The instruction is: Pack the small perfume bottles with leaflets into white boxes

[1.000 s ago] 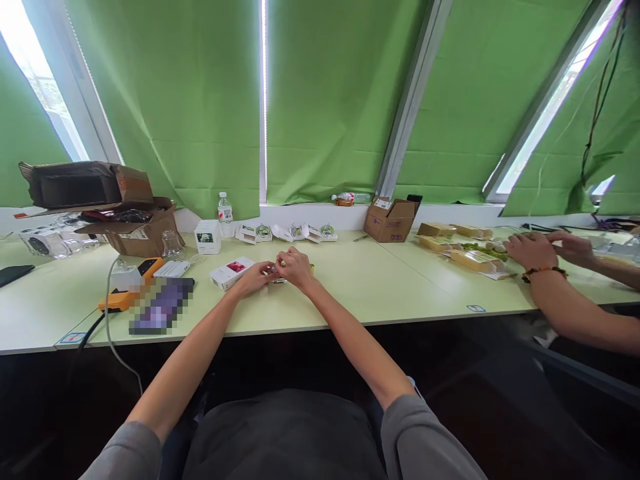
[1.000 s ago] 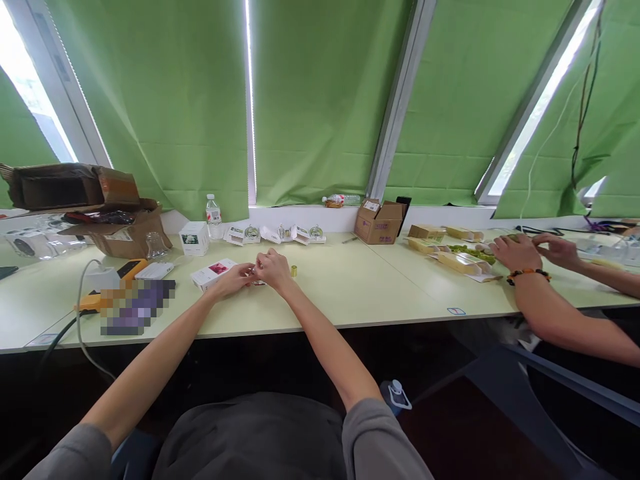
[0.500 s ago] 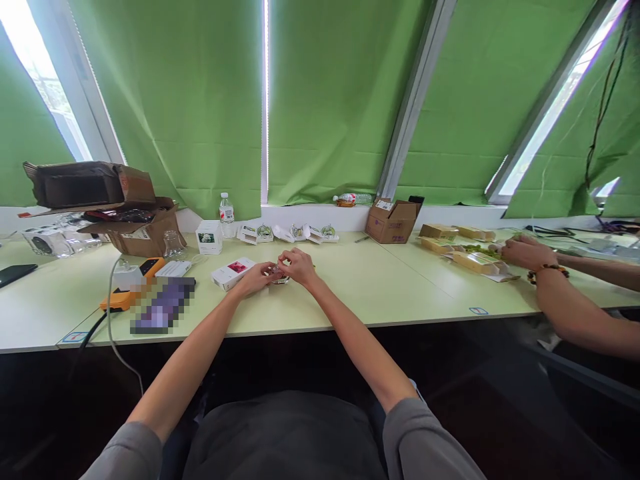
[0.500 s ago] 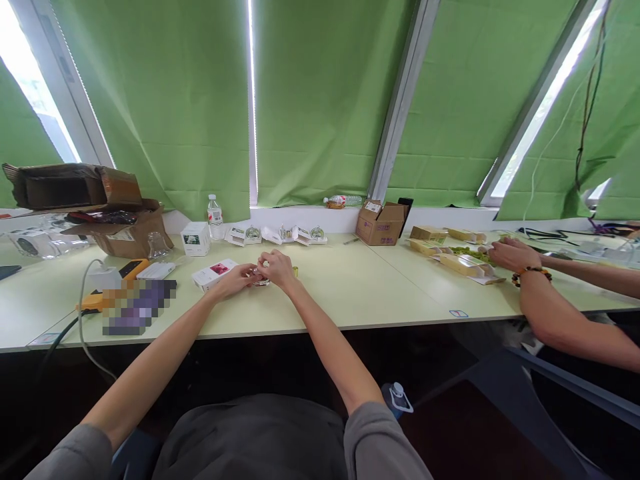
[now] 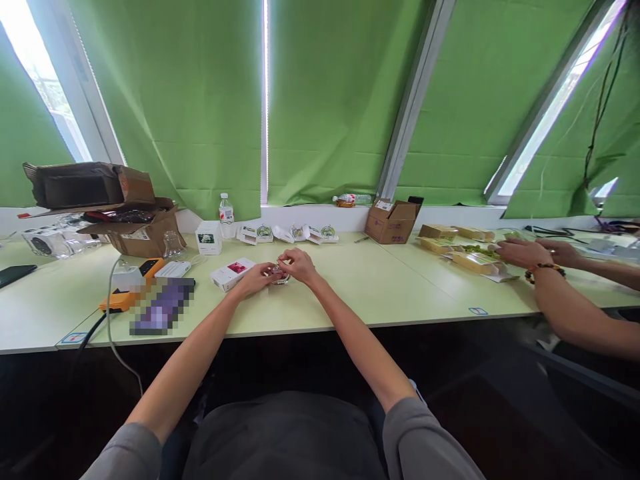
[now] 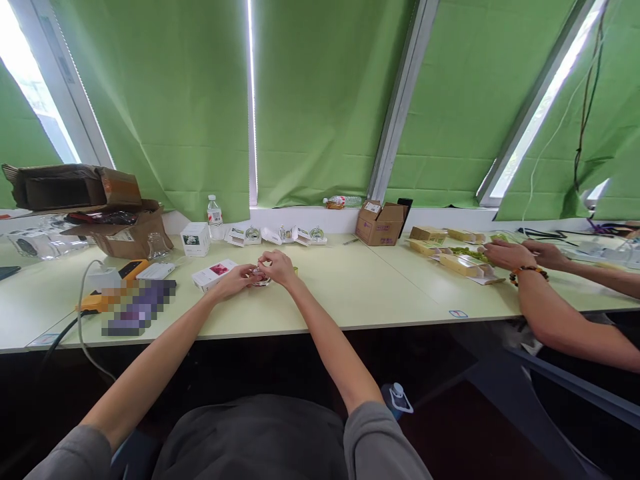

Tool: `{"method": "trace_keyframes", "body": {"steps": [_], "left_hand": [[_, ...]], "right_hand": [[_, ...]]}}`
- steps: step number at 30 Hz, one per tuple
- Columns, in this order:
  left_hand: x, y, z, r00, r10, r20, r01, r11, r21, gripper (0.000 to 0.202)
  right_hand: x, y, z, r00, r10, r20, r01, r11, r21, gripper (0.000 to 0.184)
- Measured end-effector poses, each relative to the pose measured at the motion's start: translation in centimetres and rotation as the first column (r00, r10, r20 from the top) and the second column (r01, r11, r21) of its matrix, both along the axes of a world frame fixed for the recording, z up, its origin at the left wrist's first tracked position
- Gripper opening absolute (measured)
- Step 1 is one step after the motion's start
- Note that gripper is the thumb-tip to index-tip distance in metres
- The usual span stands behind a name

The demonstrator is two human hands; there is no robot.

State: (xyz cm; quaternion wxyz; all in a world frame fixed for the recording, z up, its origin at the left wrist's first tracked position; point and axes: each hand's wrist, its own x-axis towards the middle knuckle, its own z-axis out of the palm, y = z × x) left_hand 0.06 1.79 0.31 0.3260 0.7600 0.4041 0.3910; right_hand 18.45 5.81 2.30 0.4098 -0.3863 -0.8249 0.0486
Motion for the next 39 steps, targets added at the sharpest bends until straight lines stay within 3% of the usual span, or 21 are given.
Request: {"method": "trace_keyframes", "body": {"steps": [13,17,23,30,34,36,39], "left_hand": [[-0.3,0.1,0.0,0.999,0.022,-0.045,-0.022,1.000,-0.007,0.048],[-0.3,0.2,-0.1,0.999,0.029,-0.040,-0.029,1.000,-0.012,0.048],[-0.1,-0.1,0.0,1.000,0.022,-0.004,-0.022,1.000,-0.022,0.049],[-0.2,-0.1,0.1,0.999,0.023,-0.030,-0.023,1.000,-0.001,0.046],[-0.2,0.2,0.0,0.999,0.018,-0.026,-0.018,1.000,0.005,0.044],[-0.2,0.2,0.0,1.000,0.004,-0.014,-0.004,1.000,0.004,0.045],[-0.1,0.2,0.0,1.000,-0.021,0.008,0.021,1.000,-0.012,0.046]], "right_hand": [[-1.2,-0.3,1.6,0.974,-0.135,0.180,0.121,0.989,0.087,0.009],[-1.6,-0.5,1.1,0.981,-0.168,0.096,0.159,0.983,0.095,0.009],[-1.1,-0.6,0.2,0.993,-0.095,-0.067,0.092,0.995,-0.040,0.014],[-1.5,-0.6,0.0,0.986,-0.158,0.043,0.154,0.983,0.098,0.008],[-1.8,-0.5,-0.1,0.976,-0.210,0.060,0.204,0.974,0.098,0.007],[-1.6,-0.4,-0.2,0.983,-0.182,0.017,0.181,0.981,0.069,0.007],[-1.2,-0.1,-0.5,0.987,-0.046,-0.153,0.044,0.999,-0.015,0.009]]}}
